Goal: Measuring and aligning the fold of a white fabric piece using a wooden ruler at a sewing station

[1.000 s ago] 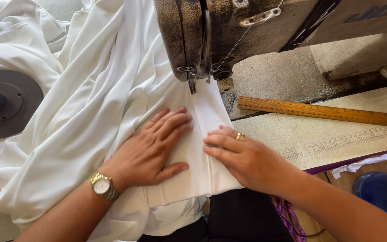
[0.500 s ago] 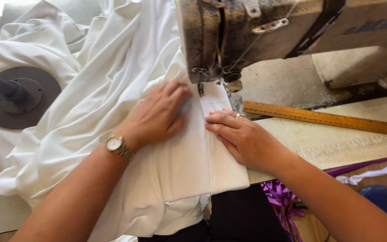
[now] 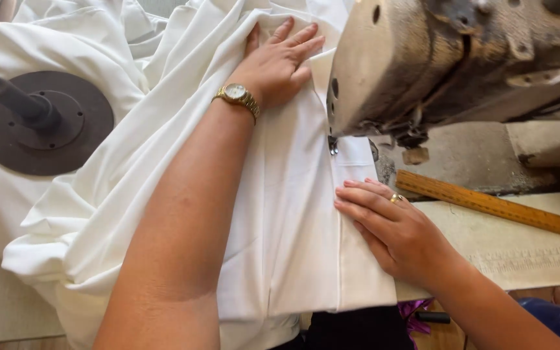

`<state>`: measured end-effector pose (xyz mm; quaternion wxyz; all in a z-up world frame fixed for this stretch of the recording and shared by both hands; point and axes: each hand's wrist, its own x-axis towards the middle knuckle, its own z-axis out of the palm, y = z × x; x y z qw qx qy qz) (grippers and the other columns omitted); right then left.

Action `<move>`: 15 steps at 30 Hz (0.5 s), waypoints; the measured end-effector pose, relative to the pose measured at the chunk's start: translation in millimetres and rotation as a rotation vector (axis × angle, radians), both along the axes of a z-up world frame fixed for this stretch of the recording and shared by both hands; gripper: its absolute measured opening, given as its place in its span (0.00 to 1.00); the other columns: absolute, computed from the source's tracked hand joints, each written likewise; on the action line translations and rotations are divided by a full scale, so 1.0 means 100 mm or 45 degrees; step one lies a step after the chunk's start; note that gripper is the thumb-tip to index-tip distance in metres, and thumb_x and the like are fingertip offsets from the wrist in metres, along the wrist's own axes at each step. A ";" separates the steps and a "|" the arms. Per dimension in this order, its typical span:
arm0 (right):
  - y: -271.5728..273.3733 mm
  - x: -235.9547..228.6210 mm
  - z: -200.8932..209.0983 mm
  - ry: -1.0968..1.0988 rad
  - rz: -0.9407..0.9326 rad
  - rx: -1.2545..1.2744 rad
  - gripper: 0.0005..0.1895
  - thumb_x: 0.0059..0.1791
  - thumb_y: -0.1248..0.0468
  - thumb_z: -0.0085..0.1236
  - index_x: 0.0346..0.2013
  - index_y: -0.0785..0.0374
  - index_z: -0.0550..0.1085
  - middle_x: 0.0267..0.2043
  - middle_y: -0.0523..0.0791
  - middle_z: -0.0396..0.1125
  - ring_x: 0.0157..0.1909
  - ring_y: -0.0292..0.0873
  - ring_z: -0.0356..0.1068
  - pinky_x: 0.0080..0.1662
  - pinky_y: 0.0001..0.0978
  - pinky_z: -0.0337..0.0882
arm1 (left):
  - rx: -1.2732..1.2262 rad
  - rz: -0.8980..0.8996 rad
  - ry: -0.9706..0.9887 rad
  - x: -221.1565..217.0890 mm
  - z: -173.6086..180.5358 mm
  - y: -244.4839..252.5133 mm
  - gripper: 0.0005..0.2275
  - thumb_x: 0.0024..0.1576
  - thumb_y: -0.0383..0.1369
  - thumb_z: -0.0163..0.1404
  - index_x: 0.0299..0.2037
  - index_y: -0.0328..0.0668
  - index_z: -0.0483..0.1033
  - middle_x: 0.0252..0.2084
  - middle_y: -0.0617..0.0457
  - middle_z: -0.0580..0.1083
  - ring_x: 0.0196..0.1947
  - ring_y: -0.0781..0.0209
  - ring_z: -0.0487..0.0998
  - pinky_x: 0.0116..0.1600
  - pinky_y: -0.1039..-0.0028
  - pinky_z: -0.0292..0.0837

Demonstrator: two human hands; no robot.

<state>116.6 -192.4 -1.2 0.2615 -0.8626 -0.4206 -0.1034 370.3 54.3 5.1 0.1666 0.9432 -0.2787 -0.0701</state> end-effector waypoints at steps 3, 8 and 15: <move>0.01 0.01 0.01 0.020 0.003 0.005 0.18 0.60 0.70 0.45 0.63 0.68 0.74 0.69 0.53 0.68 0.72 0.58 0.69 0.76 0.58 0.66 | -0.021 0.042 0.010 0.20 -0.01 0.00 0.30 0.67 0.48 0.28 0.82 0.64 0.56 0.85 0.66 0.47 0.84 0.51 0.36 0.76 0.26 0.24; 0.02 0.02 0.05 0.046 0.012 -0.009 0.19 0.60 0.70 0.44 0.64 0.68 0.73 0.69 0.52 0.68 0.73 0.58 0.69 0.76 0.59 0.67 | 0.082 0.060 0.003 0.47 0.00 0.01 0.27 0.72 0.50 0.32 0.83 0.65 0.49 0.86 0.67 0.44 0.85 0.51 0.37 0.77 0.27 0.27; -0.01 0.04 0.03 0.081 -0.001 -0.026 0.20 0.60 0.68 0.40 0.65 0.67 0.73 0.69 0.52 0.69 0.74 0.57 0.68 0.77 0.60 0.65 | 0.053 -0.087 -0.463 1.13 -0.44 -0.02 0.32 0.61 0.41 0.35 0.80 0.61 0.61 0.74 0.54 0.71 0.65 0.46 0.74 0.57 0.50 0.64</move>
